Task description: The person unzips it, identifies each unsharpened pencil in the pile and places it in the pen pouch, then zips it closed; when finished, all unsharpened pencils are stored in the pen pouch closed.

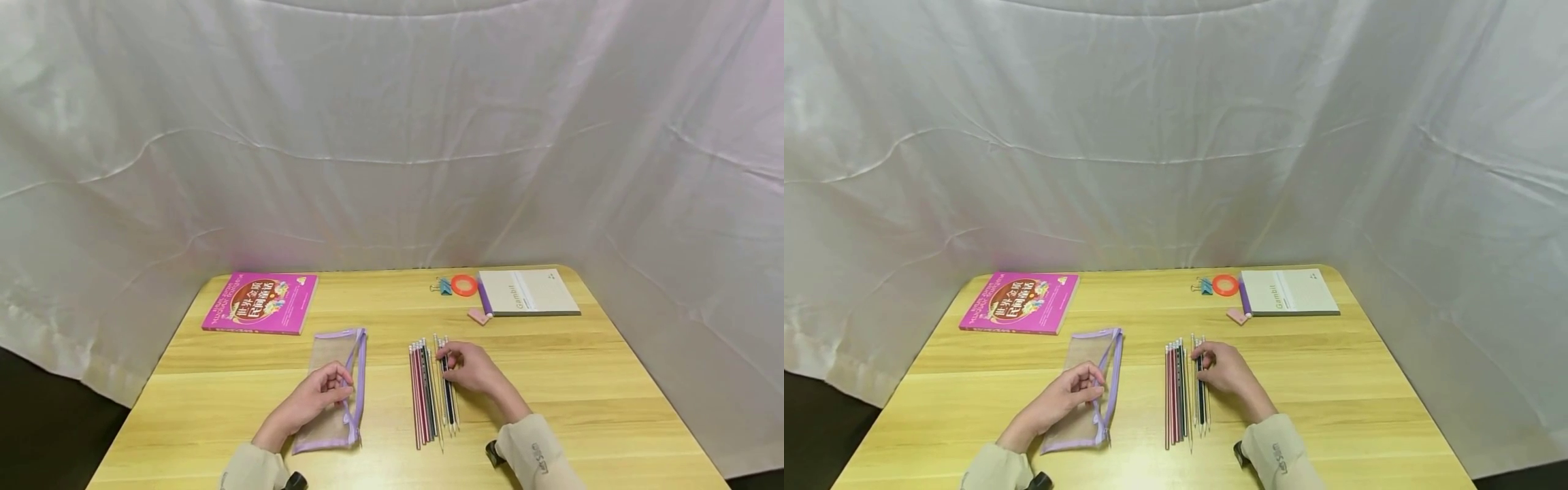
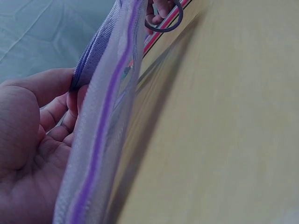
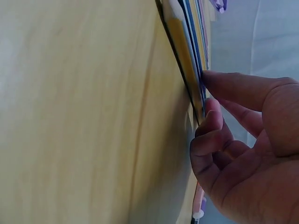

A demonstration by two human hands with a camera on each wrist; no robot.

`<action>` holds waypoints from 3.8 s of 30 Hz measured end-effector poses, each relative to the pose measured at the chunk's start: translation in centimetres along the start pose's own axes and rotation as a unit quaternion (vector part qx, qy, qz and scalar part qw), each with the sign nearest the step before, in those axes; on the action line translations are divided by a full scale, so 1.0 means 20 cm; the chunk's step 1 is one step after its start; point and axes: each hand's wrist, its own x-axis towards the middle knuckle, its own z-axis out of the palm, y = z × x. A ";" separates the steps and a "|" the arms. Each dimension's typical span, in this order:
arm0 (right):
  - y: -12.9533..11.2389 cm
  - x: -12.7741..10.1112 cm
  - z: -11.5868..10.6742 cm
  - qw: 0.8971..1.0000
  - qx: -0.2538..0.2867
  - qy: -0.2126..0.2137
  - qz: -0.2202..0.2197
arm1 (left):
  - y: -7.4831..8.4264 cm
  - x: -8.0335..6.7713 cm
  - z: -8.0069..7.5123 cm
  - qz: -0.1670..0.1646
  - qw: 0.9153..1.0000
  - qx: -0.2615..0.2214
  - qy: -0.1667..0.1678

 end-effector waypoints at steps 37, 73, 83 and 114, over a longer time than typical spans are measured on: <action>-0.01 -0.01 0.07 0.995 -0.052 -0.009 -0.080 | 0.02 -0.01 0.00 -0.012 1.000 0.007 0.002; -0.09 0.04 0.10 0.994 -0.106 -0.002 -0.011 | 0.02 0.00 0.00 -0.012 1.000 -0.006 0.005; -0.09 0.04 0.10 0.990 -0.137 0.006 -0.006 | 0.02 0.00 0.01 -0.018 1.000 -0.004 0.008; -0.11 0.00 0.11 0.997 0.058 0.011 0.048 | 0.02 0.00 0.00 -0.006 1.000 -0.001 0.004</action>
